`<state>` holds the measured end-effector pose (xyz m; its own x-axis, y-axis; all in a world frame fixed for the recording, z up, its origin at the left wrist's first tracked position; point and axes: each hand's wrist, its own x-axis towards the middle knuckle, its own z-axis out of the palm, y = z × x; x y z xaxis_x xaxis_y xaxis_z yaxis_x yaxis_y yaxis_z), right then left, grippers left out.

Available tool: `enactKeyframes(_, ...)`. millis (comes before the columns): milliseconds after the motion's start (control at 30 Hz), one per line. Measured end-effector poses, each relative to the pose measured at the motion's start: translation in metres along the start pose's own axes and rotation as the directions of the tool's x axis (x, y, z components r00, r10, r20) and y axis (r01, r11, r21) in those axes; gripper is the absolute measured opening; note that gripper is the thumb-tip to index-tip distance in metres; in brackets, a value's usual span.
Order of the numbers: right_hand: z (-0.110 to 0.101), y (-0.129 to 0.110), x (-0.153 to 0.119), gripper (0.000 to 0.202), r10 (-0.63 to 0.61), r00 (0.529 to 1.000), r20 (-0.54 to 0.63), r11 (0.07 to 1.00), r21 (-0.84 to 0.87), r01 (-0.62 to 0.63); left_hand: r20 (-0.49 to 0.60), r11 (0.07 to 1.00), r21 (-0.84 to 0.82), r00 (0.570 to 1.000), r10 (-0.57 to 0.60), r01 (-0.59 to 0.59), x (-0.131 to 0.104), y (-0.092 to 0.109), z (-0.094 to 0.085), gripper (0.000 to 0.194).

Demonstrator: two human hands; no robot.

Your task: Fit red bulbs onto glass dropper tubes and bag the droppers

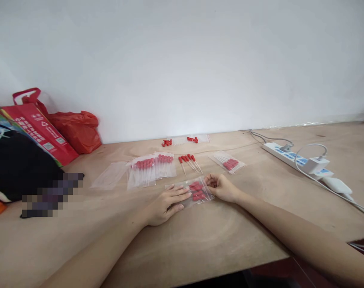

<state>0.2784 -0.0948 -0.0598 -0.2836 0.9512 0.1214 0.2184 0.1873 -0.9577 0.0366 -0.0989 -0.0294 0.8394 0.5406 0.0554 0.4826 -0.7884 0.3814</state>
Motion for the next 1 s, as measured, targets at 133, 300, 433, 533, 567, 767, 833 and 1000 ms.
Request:
enactKeyframes(133, 0.000, -0.003, 0.001, 0.023, -0.004, 1.000, -0.008, 0.999, -0.051, 0.003, -0.008, 1.000, -0.005, 1.000, 0.010, -0.010, 0.000, 0.000, 0.000, 0.039)
enactKeyframes(300, -0.007, -0.003, 0.002, 0.026, -0.025, 0.991, 0.129, 0.992, -0.120, 0.041, 0.001, 1.000, -0.006, 1.000, 0.011, -0.011, -0.001, 0.000, 0.000, 0.039)
enactKeyframes(433, -0.004, -0.003, 0.002, 0.017, -0.043, 0.996, 0.078, 0.982, -0.183, 0.056, -0.012, 1.000, -0.008, 1.000, 0.013, -0.013, -0.001, -0.001, 0.001, 0.039)
enactKeyframes(533, -0.001, -0.003, 0.002, 0.013, -0.146, 0.989, 0.011, 0.951, -0.274, 0.144, -0.008, 1.000, 0.003, 1.000, 0.014, -0.014, -0.001, -0.002, 0.001, 0.039)
enactKeyframes(567, 0.000, -0.004, 0.002, 0.015, -0.165, 0.986, 0.020, 0.950, -0.266, 0.164, -0.003, 1.000, 0.006, 1.000, 0.011, -0.011, -0.001, -0.002, 0.001, 0.039)
enactKeyframes(767, -0.001, -0.009, 0.000, 0.033, -0.009, 0.989, 0.147, 1.000, 0.026, 0.005, 0.004, 1.000, 0.006, 1.000, 0.006, -0.006, -0.001, -0.003, 0.002, 0.039)
enactKeyframes(833, -0.003, -0.012, 0.000, 0.039, 0.040, 0.987, 0.159, 0.996, 0.072, -0.052, -0.006, 1.000, 0.000, 1.000, 0.017, -0.017, -0.001, -0.003, 0.002, 0.039)
enactKeyframes(1000, -0.009, -0.016, 0.000, 0.043, 0.157, 0.987, 0.020, 0.987, 0.028, -0.157, 0.024, 1.000, 0.008, 1.000, 0.009, -0.010, 0.000, -0.002, 0.001, 0.040)
